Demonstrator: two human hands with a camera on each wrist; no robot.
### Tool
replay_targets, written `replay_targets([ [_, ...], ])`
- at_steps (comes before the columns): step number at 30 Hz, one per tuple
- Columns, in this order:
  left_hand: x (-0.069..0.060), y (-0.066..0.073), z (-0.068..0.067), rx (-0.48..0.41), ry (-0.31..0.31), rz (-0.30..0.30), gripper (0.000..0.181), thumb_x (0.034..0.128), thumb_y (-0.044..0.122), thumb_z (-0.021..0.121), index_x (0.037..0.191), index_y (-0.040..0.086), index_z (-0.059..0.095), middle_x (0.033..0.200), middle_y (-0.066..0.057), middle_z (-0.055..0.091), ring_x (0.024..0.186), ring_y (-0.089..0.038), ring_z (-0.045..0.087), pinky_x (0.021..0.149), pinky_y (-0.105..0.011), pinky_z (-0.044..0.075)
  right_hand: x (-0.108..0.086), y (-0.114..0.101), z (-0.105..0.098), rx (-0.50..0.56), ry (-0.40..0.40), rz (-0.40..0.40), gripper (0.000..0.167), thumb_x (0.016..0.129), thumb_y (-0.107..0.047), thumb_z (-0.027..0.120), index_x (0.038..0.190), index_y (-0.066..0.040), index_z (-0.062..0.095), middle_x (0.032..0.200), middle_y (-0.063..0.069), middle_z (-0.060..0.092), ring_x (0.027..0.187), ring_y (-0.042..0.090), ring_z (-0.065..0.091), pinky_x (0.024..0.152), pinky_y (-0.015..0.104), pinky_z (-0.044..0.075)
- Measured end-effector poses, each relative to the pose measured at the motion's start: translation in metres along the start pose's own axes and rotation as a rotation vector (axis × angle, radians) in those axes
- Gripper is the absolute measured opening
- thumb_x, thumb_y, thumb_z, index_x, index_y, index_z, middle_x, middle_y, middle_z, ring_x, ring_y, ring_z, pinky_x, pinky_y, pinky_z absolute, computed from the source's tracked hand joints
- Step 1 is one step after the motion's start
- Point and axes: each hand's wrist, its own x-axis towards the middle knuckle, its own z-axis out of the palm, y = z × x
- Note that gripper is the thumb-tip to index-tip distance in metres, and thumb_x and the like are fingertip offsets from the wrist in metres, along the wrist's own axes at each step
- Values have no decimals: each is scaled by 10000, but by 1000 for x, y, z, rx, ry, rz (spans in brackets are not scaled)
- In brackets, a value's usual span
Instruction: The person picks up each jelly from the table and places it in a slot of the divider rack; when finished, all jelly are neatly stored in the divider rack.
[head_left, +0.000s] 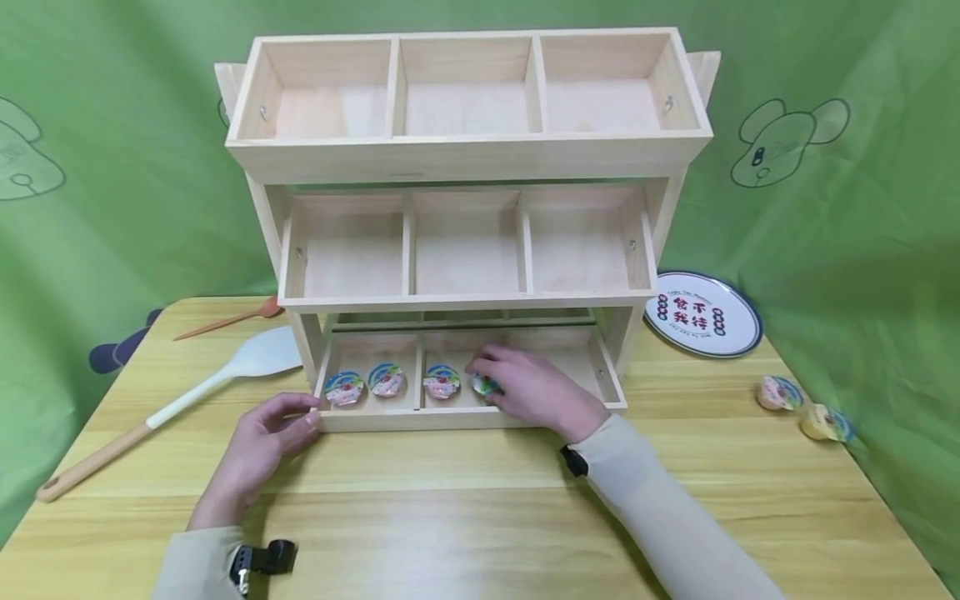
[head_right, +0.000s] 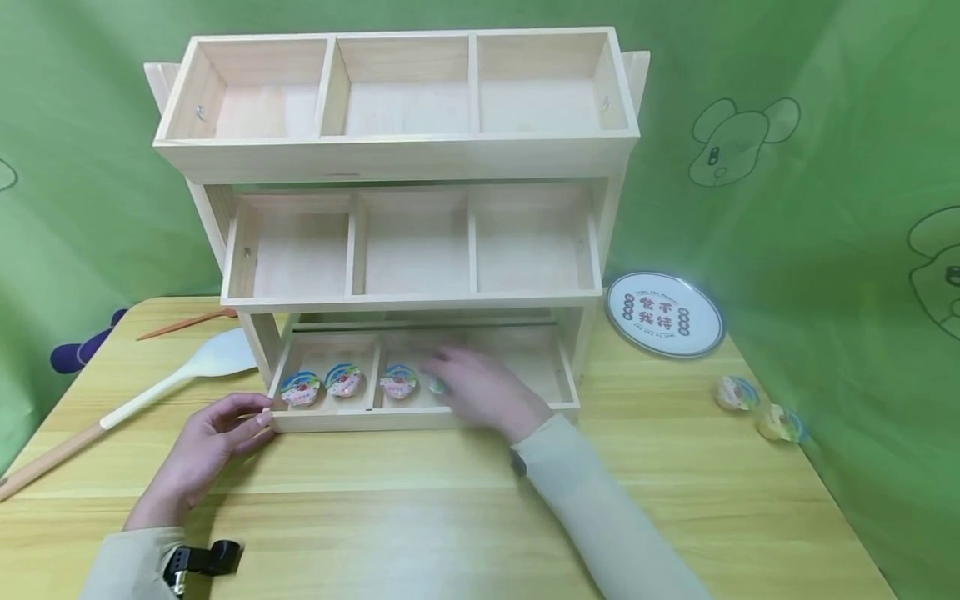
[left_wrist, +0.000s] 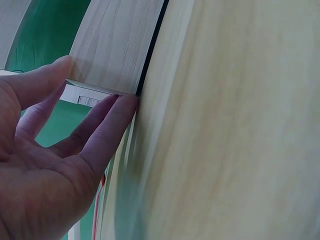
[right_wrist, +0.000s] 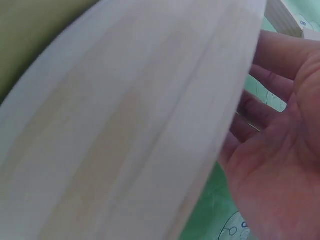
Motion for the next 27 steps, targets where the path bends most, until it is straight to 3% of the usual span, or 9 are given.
replay_targets([
  [12,0,0,-1,4,-7,0,387,932,98,673,1248,-87,548,1306,-241,507,1013,-125,637,929,-271,524,5,2,3,4,-22,-5,405,815,-10,755,1206,-54,656,1126,50,618,986,200,608,880,327,545],
  [27,0,0,0,14,1,-4,380,931,93,672,1248,-81,553,1304,-230,513,1009,-133,629,933,-276,523,4,-1,-7,20,-62,12,390,864,-202,773,1207,-62,654,1156,49,618,1017,204,599,909,359,525],
])
